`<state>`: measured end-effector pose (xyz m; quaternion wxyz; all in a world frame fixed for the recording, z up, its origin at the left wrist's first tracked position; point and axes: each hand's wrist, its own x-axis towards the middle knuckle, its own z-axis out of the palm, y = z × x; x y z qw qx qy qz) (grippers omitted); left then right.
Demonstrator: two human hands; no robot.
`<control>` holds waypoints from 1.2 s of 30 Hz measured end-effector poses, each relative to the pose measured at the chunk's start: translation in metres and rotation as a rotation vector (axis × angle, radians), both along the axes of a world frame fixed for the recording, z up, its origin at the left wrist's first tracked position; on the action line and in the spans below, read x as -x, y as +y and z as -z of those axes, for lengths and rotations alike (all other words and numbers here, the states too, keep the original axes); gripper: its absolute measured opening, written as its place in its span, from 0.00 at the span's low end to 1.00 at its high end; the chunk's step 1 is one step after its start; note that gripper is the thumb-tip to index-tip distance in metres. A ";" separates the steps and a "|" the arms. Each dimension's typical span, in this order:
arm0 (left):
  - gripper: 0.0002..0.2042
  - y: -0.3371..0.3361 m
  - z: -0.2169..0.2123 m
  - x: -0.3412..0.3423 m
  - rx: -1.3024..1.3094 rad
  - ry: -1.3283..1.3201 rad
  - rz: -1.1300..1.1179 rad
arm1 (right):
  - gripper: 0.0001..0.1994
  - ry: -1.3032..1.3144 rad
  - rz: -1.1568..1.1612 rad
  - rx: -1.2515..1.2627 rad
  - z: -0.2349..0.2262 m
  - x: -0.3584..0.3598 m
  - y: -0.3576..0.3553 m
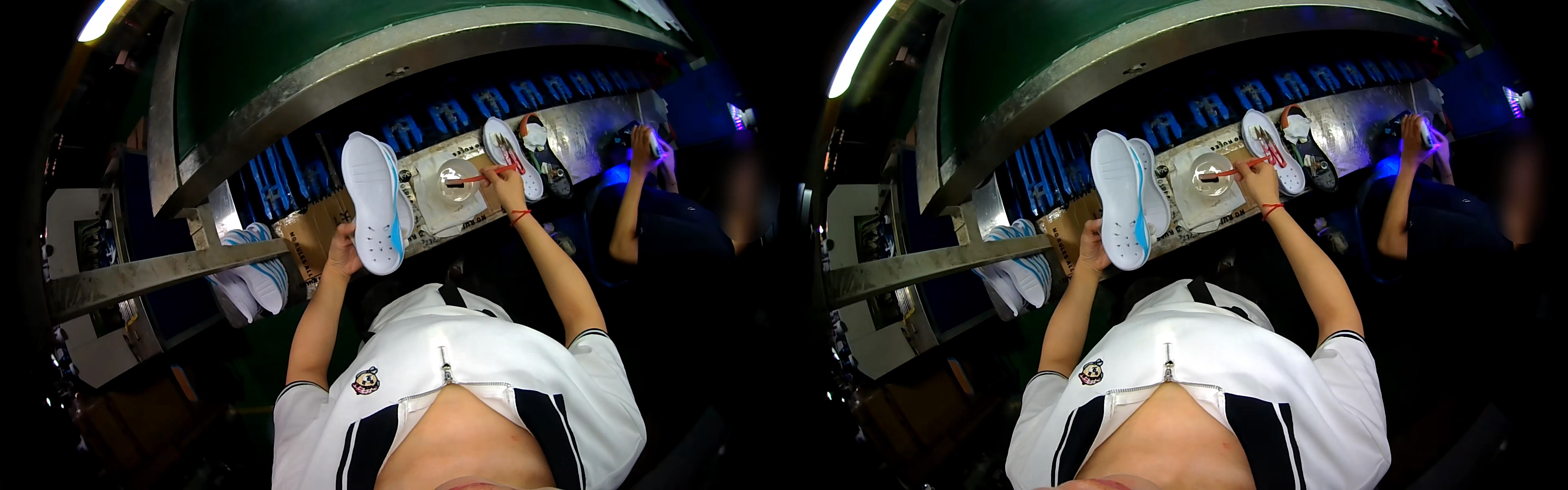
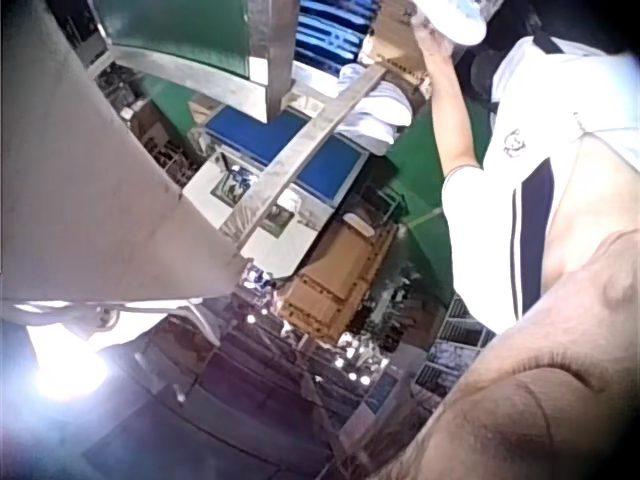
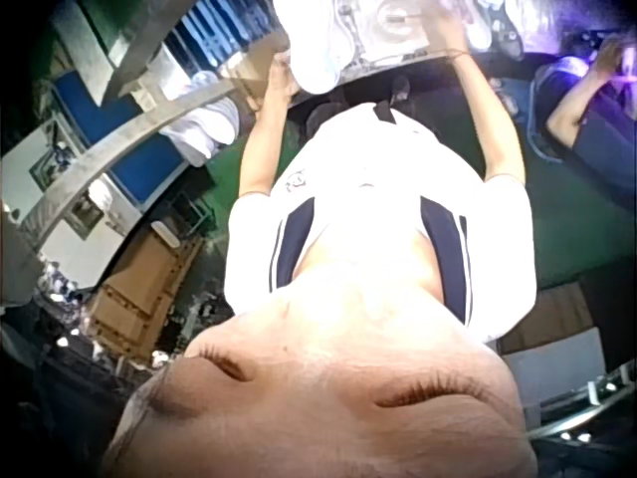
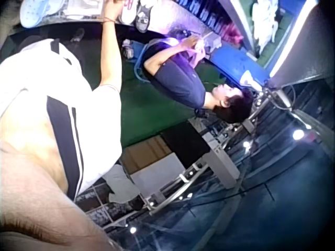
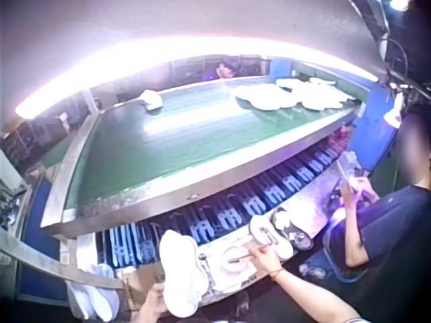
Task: The person applies glue to the bottom of shoe soles using a brush, dipping it into a container of adhesive and spreading it across the surface before placing the soles on a rack.
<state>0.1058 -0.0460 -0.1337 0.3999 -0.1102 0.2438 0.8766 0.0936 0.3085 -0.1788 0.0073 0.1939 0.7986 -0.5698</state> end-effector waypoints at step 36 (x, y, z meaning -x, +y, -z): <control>0.30 0.070 -0.047 -0.001 0.413 0.235 0.074 | 0.10 0.307 -0.447 -0.005 -0.151 0.028 -0.031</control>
